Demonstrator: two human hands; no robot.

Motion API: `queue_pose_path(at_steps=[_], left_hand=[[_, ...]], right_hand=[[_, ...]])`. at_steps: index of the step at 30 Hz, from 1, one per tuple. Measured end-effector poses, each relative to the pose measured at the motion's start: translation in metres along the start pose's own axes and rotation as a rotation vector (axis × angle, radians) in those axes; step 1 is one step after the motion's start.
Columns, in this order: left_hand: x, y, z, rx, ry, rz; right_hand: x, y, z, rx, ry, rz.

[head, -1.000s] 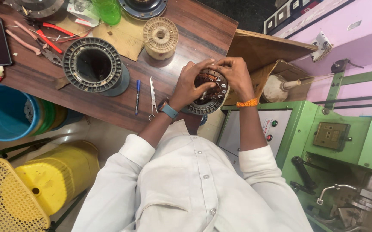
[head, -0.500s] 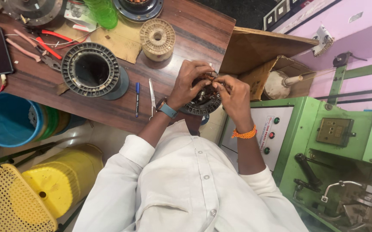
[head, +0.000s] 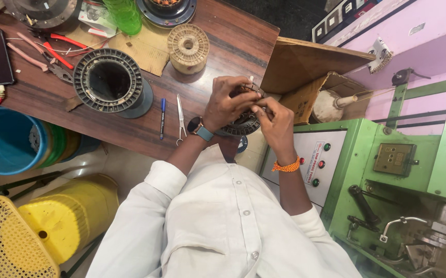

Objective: The person works at a workbench fitting copper wire windings into the slots of a motor armature stator, pressing and positioning the coils by hand and turning the component as they work around it. They hold the armature steady with one hand while seating wires with the other, with pliers and other motor parts on the bench.

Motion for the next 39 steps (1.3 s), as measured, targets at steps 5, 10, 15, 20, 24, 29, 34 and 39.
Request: queue_pose_path(at_steps=[5, 10, 15, 20, 24, 29, 34, 39], left_hand=[[-0.010, 0.003, 0.002, -0.028, 0.112, -0.130], [-0.010, 0.009, 0.007, 0.093, 0.124, -0.373], [0.003, 0.010, 0.009, 0.176, 0.104, -0.502], [0.007, 0.006, 0.010, 0.147, 0.085, -0.515], [-0.001, 0.001, 0.004, -0.008, 0.117, -0.393], [-0.016, -0.008, 0.006, -0.215, 0.262, -0.439], [-0.024, -0.015, 0.009, -0.279, 0.505, -0.442], [-0.027, -0.011, 0.009, -0.278, 0.351, -0.389]], right_hand=[[-0.012, -0.004, -0.003, -0.025, -0.117, -0.193], [-0.004, -0.033, -0.009, -0.024, 0.023, -0.183], [0.017, -0.074, 0.001, -0.100, 0.027, -0.104], [0.041, -0.097, 0.012, -0.355, -0.147, 0.012], [0.062, -0.091, 0.009, -0.376, -0.188, 0.175], [0.071, -0.069, -0.002, -0.324, -0.344, 0.150], [0.048, -0.046, -0.037, -0.285, -0.175, 0.055], [0.026, -0.041, -0.041, -0.251, -0.050, -0.096]])
Point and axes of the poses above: each hand's wrist, its own y-axis away from the middle knuckle, its own z-axis out of the palm, x = y × z, the point moved 3 cm from there along -y, towards the middle knuckle, and after that the axes turned 13 degrees about -z, right-handed, at the moved point
